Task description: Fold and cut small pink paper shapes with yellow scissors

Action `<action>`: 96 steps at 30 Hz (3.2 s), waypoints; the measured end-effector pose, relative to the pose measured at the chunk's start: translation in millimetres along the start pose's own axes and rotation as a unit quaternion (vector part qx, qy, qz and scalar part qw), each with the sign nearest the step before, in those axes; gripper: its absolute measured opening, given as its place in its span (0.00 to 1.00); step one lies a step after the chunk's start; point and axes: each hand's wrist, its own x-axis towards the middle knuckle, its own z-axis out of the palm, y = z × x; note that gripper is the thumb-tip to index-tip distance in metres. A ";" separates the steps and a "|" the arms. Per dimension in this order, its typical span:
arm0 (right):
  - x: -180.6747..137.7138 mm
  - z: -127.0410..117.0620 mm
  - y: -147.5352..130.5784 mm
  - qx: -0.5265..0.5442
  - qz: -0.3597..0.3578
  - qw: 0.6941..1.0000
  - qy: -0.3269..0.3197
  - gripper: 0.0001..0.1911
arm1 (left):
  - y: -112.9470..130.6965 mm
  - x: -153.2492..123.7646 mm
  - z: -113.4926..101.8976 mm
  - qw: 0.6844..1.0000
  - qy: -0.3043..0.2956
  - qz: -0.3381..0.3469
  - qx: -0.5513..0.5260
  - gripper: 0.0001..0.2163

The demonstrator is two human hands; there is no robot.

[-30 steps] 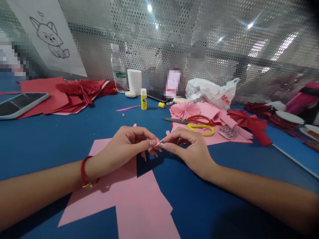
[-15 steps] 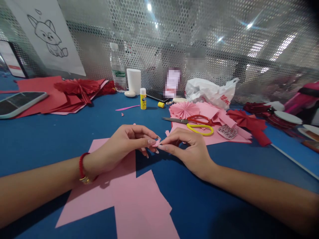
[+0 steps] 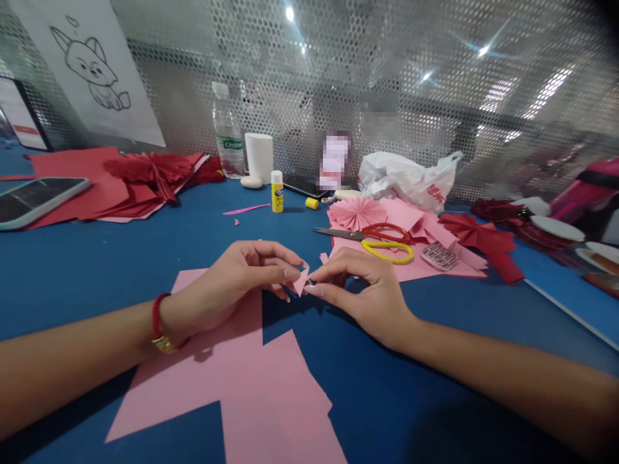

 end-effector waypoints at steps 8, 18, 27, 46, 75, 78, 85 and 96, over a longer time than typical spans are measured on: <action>-2.1 1.9 1.5 -0.005 -0.044 0.998 -0.036 0.06 | 3.9 0.1 3.1 1.000 -0.007 0.001 0.001 0.03; -2.5 0.4 -1.2 -0.013 -0.034 0.999 -0.040 0.04 | 3.2 -3.5 4.1 0.999 -0.008 0.026 0.035 0.04; 1.9 -1.3 0.1 0.007 0.057 0.998 -0.009 0.03 | 6.1 -8.0 8.2 0.989 0.056 0.078 0.114 0.05; 8.7 -3.3 5.9 0.026 0.181 0.982 -0.038 0.09 | 3.4 -19.1 13.6 0.915 0.073 0.178 0.354 0.12; 8.4 -3.1 7.7 0.067 0.215 0.973 -0.053 0.06 | 2.8 -20.9 14.6 0.922 0.077 0.184 0.332 0.13; 8.1 -2.9 6.3 0.067 0.211 0.974 -0.056 0.05 | 2.9 -20.3 15.0 0.927 0.078 0.177 0.320 0.13; 8.6 -3.0 3.5 0.082 0.209 0.972 -0.065 0.06 | 7.1 -17.4 13.9 0.965 0.048 0.099 0.238 0.10; 8.6 -1.1 5.7 0.080 0.199 0.975 -0.063 0.07 | 1.0 -10.1 10.1 0.988 0.023 0.039 0.150 0.16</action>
